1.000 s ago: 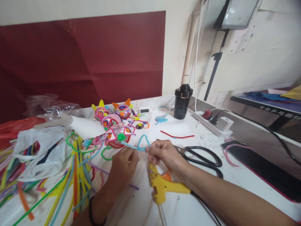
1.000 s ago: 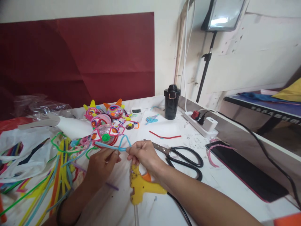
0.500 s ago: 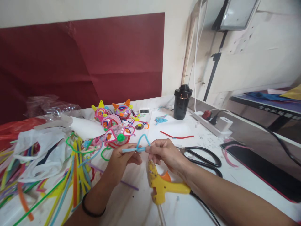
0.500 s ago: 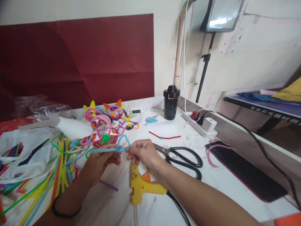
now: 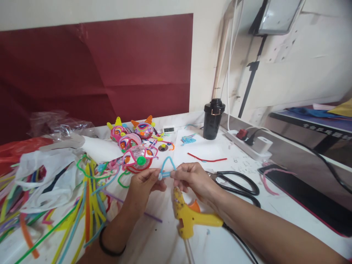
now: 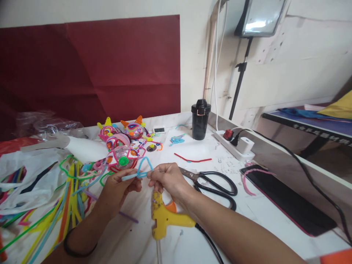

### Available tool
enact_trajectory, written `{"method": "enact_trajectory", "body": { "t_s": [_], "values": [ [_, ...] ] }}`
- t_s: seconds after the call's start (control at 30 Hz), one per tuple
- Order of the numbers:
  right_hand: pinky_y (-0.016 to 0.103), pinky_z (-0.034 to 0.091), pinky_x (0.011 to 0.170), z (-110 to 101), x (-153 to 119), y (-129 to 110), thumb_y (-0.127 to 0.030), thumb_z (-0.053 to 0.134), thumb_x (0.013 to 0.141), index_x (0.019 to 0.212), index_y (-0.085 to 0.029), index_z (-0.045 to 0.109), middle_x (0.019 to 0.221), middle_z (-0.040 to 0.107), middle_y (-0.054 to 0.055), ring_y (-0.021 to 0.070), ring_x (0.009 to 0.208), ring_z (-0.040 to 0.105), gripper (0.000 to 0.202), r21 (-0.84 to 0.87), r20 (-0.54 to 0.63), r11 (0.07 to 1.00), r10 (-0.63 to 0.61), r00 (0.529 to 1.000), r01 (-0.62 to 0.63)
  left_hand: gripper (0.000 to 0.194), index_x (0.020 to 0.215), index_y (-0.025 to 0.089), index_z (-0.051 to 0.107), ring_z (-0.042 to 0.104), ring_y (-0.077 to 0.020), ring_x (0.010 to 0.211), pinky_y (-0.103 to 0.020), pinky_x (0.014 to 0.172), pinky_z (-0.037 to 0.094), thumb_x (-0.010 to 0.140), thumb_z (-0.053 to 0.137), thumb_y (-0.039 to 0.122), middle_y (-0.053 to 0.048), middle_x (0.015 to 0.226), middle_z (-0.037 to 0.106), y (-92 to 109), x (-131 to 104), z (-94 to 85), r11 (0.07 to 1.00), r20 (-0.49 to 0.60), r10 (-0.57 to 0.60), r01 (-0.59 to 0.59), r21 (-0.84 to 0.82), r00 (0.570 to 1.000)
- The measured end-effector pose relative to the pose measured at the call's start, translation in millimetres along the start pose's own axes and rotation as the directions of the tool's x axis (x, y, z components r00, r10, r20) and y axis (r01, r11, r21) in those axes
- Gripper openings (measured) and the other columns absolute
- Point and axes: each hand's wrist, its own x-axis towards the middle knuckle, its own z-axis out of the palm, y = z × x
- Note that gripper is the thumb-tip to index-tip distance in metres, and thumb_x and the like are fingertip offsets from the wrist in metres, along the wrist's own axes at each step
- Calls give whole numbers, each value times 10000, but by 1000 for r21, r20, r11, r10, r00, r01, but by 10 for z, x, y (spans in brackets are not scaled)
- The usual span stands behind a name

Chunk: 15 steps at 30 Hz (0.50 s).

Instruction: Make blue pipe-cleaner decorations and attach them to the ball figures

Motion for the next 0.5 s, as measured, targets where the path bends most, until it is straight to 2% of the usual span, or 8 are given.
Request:
{"method": "enact_trajectory", "body": {
  "t_s": [0.17,0.3,0.5],
  "values": [
    [161,308,334,13,3,-12,-240,682,623,508,-127,594,466,621,8,50,334,465,184,7,-16,1000,2,1000,-2,83,705,126,695,600,-105,495,-202,509,513,682,698,206,-3,573,649,25,-6,31,999,-18,-31,30,-23,999],
    [162,320,339,18,-6,-34,-253,698,617,496,-128,593,458,613,5,50,337,463,203,9,-29,1000,-3,1000,4,174,712,115,697,616,-118,479,-215,487,523,659,725,278,-38,607,689,45,-15,50,992,-39,-96,93,-86,995],
    [170,323,345,18,-25,-53,-293,733,597,497,-127,604,462,616,9,49,335,452,233,20,-33,1000,-11,999,12,245,726,112,703,633,-134,496,-231,495,534,622,759,326,-54,632,706,73,-20,78,981,-7,-133,131,-140,991]
  ]
}}
